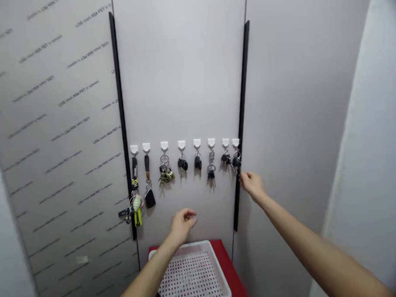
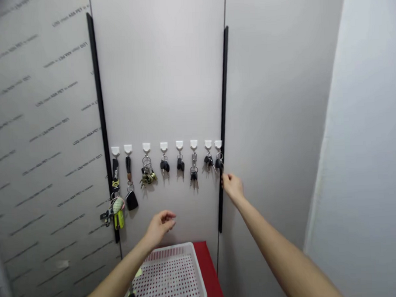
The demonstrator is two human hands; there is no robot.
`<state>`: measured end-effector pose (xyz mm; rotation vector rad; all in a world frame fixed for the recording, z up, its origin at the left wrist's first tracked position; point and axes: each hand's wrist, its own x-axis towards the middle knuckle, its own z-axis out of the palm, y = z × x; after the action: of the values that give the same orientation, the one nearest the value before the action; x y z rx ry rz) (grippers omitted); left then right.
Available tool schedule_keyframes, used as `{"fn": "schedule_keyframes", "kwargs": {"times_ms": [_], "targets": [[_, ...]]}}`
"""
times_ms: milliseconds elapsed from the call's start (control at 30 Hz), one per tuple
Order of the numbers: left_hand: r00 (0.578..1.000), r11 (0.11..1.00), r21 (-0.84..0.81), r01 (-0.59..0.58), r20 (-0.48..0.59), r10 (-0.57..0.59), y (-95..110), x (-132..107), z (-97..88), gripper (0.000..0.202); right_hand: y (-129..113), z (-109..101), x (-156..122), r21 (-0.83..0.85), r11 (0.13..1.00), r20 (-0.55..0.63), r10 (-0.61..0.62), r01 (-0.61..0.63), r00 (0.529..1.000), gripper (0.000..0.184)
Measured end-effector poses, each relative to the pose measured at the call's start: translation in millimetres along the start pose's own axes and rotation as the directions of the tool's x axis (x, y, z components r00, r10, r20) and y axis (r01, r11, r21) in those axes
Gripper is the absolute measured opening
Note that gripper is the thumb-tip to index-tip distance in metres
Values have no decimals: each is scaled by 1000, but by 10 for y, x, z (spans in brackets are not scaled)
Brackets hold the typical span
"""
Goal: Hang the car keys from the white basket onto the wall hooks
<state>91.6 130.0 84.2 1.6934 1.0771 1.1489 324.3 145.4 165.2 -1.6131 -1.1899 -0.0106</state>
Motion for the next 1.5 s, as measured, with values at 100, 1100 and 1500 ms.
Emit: {"fn": "schedule_keyframes", "kwargs": {"times_ms": [100, 1100, 1500], "targets": [[984, 986, -10, 168, -56, -168, -479, -190, -53, 21, 363, 305, -605, -85, 993, 335, -44, 77, 941, 21], [851, 833, -235, -502, -305, 427, 1179, -256, -805, 53, -1547, 332, -1120, 836, 547, 219, -408, 45, 886, 43], [987, 877, -466, -120, 37, 154, 1530, 118, -1037, 45, -2017, 291, -708, 795, 564, 532, -471, -223, 704, 48]]}}
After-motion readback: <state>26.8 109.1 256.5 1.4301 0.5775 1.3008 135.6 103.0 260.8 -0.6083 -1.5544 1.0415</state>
